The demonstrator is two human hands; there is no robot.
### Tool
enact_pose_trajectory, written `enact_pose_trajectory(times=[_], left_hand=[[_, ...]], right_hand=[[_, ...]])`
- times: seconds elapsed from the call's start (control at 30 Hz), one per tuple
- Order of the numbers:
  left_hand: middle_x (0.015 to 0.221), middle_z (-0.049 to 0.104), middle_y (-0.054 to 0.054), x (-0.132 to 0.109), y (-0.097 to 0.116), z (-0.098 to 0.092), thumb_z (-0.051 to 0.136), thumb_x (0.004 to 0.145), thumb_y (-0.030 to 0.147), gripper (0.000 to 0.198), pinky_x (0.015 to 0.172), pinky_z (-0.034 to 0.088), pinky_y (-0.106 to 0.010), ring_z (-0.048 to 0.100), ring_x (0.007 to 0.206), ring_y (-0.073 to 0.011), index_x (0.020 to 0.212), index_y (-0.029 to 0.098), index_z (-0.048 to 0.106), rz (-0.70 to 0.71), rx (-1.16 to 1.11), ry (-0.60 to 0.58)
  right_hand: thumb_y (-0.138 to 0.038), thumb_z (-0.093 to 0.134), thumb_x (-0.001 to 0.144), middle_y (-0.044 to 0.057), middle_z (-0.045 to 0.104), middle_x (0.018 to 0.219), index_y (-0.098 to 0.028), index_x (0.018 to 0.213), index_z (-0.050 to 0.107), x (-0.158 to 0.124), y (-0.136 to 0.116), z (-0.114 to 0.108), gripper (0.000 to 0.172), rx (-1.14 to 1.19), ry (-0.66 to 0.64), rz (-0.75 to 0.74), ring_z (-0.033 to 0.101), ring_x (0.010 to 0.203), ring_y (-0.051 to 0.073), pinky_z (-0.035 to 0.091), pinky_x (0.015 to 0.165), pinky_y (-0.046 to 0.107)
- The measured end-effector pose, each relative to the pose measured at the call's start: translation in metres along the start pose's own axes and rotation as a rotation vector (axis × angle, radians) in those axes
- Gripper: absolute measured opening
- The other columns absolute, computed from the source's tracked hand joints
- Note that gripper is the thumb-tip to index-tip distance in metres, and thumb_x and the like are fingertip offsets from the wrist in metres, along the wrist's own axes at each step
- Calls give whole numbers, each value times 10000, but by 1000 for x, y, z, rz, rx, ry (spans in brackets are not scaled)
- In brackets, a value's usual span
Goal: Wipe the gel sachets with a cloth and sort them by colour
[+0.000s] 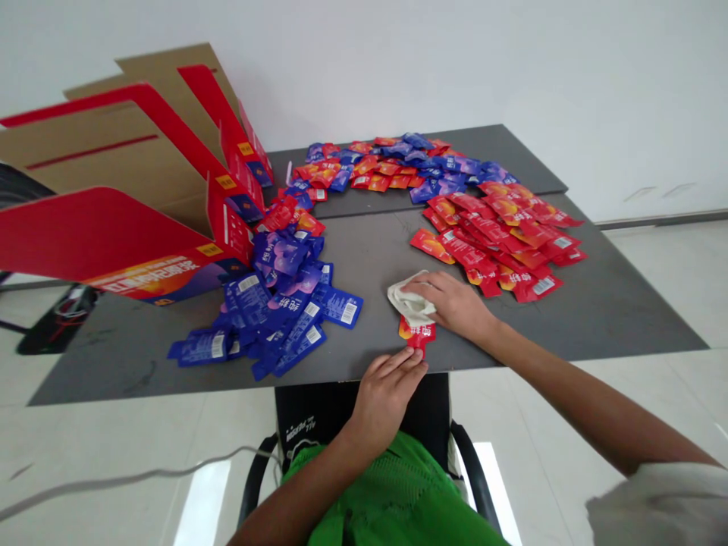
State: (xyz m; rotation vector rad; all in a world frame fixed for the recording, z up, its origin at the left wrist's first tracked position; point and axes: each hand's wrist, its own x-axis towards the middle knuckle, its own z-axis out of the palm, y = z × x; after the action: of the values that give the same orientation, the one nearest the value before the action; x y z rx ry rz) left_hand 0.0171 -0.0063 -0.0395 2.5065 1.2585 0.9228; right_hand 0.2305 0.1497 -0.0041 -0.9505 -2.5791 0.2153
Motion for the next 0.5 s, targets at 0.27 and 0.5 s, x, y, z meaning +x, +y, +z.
enact_pose_trajectory(times=[0.27,0.5], left_hand=[[1356,784,-31,0,-1,4,633,1076,132,245,1037,614,-395,723,1316,-213,1273,219,750,-25,-17,15],[1167,845,-20,3,1,1,644,1070,134,201,985,612,-392,789,1138,-215,1214,204,765,-23,-21,39]], right_hand=[[-246,627,1023,146,687,1428,-237,1491,617,20,10,-34,468,-144,212,59,655,1272,322,556,1061,465],[-159,638,989,83,733,1378,-303,1467,640,-31,-38,-7,499,34,-12,-146,680,1251,259,583,1016,395]])
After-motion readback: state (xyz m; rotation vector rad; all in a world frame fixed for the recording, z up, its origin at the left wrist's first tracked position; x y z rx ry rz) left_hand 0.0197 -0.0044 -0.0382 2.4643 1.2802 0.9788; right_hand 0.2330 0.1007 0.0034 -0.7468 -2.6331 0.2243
